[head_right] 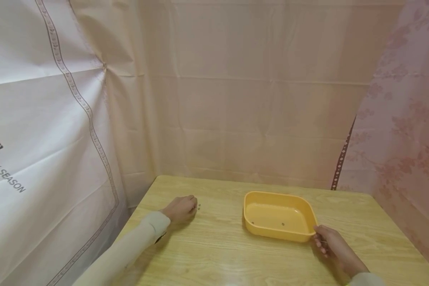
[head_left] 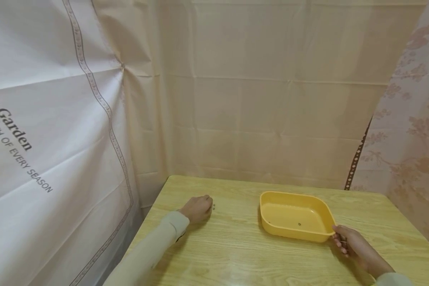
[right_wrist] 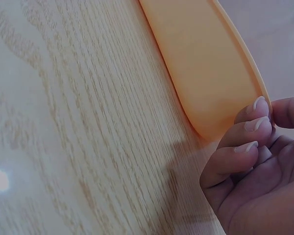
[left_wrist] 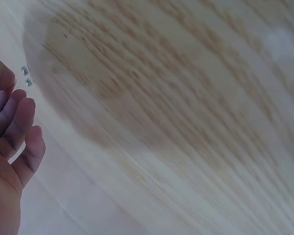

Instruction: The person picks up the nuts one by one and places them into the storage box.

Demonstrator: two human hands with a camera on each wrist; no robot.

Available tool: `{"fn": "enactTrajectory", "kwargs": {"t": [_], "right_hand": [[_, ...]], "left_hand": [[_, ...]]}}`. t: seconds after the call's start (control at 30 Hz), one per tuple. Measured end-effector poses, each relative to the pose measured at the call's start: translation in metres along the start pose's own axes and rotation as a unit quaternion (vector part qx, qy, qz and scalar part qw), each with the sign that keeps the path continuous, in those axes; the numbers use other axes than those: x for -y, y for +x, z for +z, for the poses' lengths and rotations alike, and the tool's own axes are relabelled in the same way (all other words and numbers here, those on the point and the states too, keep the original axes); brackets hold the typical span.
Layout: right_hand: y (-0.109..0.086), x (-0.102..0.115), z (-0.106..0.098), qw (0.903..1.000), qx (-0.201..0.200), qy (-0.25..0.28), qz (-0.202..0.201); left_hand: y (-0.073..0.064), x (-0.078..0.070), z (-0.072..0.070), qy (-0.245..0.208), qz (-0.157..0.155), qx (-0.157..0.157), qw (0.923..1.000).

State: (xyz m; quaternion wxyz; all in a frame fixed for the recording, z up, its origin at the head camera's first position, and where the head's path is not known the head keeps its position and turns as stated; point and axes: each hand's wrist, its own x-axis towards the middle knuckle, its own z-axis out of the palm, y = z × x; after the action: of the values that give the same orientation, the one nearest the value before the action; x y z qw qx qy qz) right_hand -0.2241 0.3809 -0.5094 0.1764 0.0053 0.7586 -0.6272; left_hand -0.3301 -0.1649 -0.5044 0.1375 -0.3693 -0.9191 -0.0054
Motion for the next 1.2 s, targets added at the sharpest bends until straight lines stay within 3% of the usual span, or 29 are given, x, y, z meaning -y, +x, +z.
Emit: {"fn": "enactTrajectory", "kwargs": {"t": [0.4, 0.57, 1.0, 1.2], "right_hand": [[0.002, 0.000, -0.001, 1.0000, -0.004, 0.002, 0.005], [0.003, -0.002, 0.000, 0.9999, -0.009, 0.000, 0.013], [0.000, 0.000, -0.001, 0.9999, -0.005, 0.001, 0.010], [0.001, 0.000, -0.001, 1.0000, 0.000, 0.003, 0.009]], "left_hand": [[0.001, 0.002, 0.007, -0.010, 0.003, -0.012, 0.9999], [0.000, 0.001, 0.004, -0.026, 0.002, -0.016, 0.9995], [0.006, -0.011, -0.002, -0.056, 0.003, -0.015, 0.9983], [0.007, -0.016, 0.000, -0.041, 0.013, -0.016, 0.9990]]}}
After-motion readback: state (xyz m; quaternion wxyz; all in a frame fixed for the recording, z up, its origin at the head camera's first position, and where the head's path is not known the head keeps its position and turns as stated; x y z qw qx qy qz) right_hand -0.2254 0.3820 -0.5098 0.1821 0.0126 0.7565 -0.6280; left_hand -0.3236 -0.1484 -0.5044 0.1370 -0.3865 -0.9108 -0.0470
